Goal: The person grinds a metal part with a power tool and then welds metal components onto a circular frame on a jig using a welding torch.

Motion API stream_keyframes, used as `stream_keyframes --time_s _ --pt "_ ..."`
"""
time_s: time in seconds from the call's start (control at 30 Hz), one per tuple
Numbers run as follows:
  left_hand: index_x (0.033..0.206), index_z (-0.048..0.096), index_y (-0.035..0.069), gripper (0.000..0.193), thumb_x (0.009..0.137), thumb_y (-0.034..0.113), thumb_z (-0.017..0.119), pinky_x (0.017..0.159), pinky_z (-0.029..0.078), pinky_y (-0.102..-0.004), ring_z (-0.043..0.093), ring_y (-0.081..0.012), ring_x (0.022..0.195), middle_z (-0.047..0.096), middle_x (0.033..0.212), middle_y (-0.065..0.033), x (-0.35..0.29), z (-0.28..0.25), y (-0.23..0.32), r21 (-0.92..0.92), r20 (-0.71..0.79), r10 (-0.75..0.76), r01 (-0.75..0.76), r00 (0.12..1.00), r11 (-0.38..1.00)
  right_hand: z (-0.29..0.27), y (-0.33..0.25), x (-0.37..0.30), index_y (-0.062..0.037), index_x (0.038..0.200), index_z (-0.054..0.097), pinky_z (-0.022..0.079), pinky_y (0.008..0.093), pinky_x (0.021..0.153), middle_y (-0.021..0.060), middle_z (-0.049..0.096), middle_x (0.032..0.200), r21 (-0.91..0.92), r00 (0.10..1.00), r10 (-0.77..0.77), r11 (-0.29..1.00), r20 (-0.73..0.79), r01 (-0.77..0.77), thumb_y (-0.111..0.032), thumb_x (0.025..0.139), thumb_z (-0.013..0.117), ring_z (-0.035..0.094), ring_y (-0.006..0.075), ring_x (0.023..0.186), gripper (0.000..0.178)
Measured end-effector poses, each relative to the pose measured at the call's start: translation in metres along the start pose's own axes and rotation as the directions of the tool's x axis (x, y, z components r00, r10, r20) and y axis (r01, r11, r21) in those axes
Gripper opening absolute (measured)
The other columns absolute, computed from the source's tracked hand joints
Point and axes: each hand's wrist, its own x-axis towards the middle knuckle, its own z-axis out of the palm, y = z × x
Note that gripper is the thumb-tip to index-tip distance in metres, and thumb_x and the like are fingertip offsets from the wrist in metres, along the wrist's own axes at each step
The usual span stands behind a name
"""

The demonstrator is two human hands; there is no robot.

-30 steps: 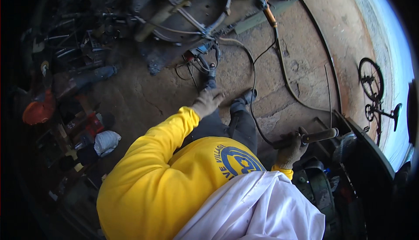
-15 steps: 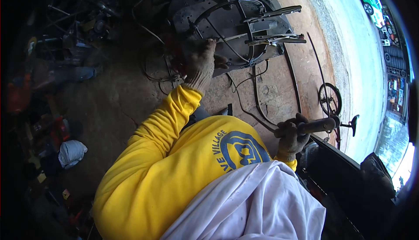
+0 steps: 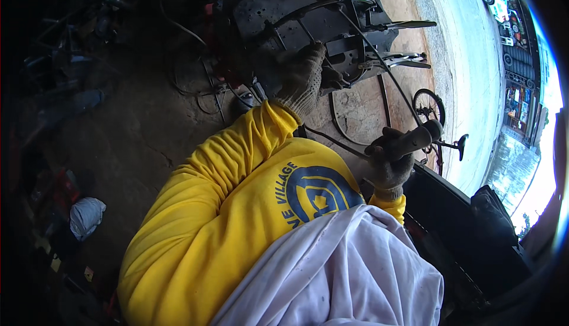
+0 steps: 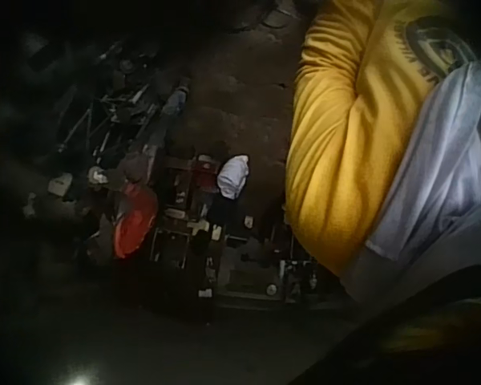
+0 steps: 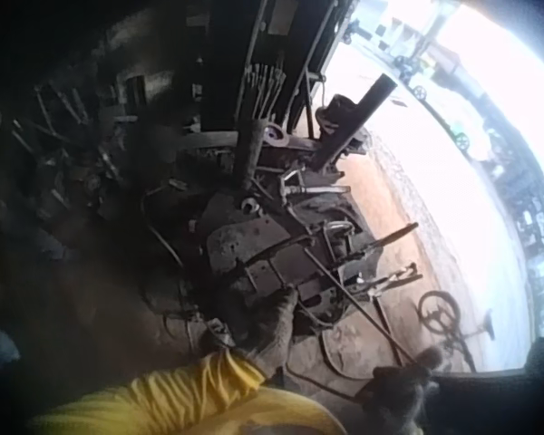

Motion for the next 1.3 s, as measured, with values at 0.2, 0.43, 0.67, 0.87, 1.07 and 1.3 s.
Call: stream_keyframes --time_s 0.2,0.43,0.67,0.87,1.07,1.3 --pt "0.119 0.058 0.003 0.03 0.101 0.026 0.052 0.085 0.053 -0.0338 0.066 -0.0241 0.094 0.066 0.108 -0.0132 0.039 -0.044 -0.052 0.478 0.142 0.396 -0.413 0.907 0.775 -0.002 0.011 0.018 0.0073 0.119 0.052 0.05 0.027 0.065 0.0075 0.065 0.079 -0.272 0.997 -0.034 0.961 0.07 0.051 -0.009 0.079 0.068 0.062 0.0146 0.07 0.047" --pt "0.135 0.049 0.0 0.038 0.098 0.01 0.05 0.104 0.043 -0.0392 0.054 -0.0308 0.121 0.054 0.132 -0.0176 0.014 -0.023 -0.032 0.377 0.052 0.187 -0.193 0.981 0.906 0.003 0.004 0.028 -0.0119 0.107 0.064 0.049 0.037 0.082 0.0127 0.053 0.125 -0.69 0.927 -0.224 0.62 0.3 0.373 -0.005 0.06 0.076 0.057 0.0253 0.105 0.048" --pt "0.139 0.047 -0.002 0.045 0.096 0.01 0.048 0.095 0.047 -0.0367 0.058 -0.0244 0.109 0.052 0.141 -0.013 0.01 -0.025 -0.028 0.756 0.189 0.305 -0.337 0.933 0.561 0.009 0.004 0.041 -0.0214 0.1 0.069 0.044 0.0317 0.084 0.0001 0.053 0.109 -0.781 0.889 -0.253 0.426 0.383 0.457 -0.009 0.058 0.076 0.054 0.0228 0.097 0.044" --pt "0.142 0.043 -0.001 0.048 0.096 0.011 0.043 0.076 0.054 -0.034 0.061 -0.0226 0.09 0.046 0.144 -0.0135 0.017 -0.032 -0.043 0.544 0.028 0.167 -0.155 0.986 0.824 0.022 -0.007 0.048 -0.0234 0.101 0.07 0.044 0.0322 0.083 -0.0019 0.055 0.108 -0.771 0.842 -0.36 0.364 0.401 0.523 -0.011 0.058 0.077 0.054 0.0226 0.097 0.045" --pt "0.136 0.049 0.0 0.041 0.098 0.014 0.047 0.064 0.053 -0.0307 0.06 -0.0178 0.08 0.056 0.122 -0.0109 0.019 -0.029 -0.044 0.453 0.113 0.258 -0.281 0.96 0.846 0.032 -0.021 0.052 -0.0183 0.104 0.068 0.045 0.0324 0.082 0.0 0.056 0.11 -0.749 0.81 -0.406 0.346 0.423 0.565 -0.007 0.067 0.075 0.056 0.0218 0.096 0.04" --pt "0.125 0.056 0.002 0.032 0.099 0.019 0.052 0.049 0.051 -0.0279 0.057 -0.0121 0.068 0.063 0.09 -0.0066 0.009 -0.022 -0.041 -0.662 0.66 0.144 0.662 0.737 -0.351 0.033 -0.012 0.044 -0.0078 0.102 0.067 0.045 0.0323 0.086 0.0055 0.057 0.119 -0.569 0.901 -0.357 0.699 0.247 0.433 0.001 0.071 0.072 0.057 0.0193 0.101 0.033"
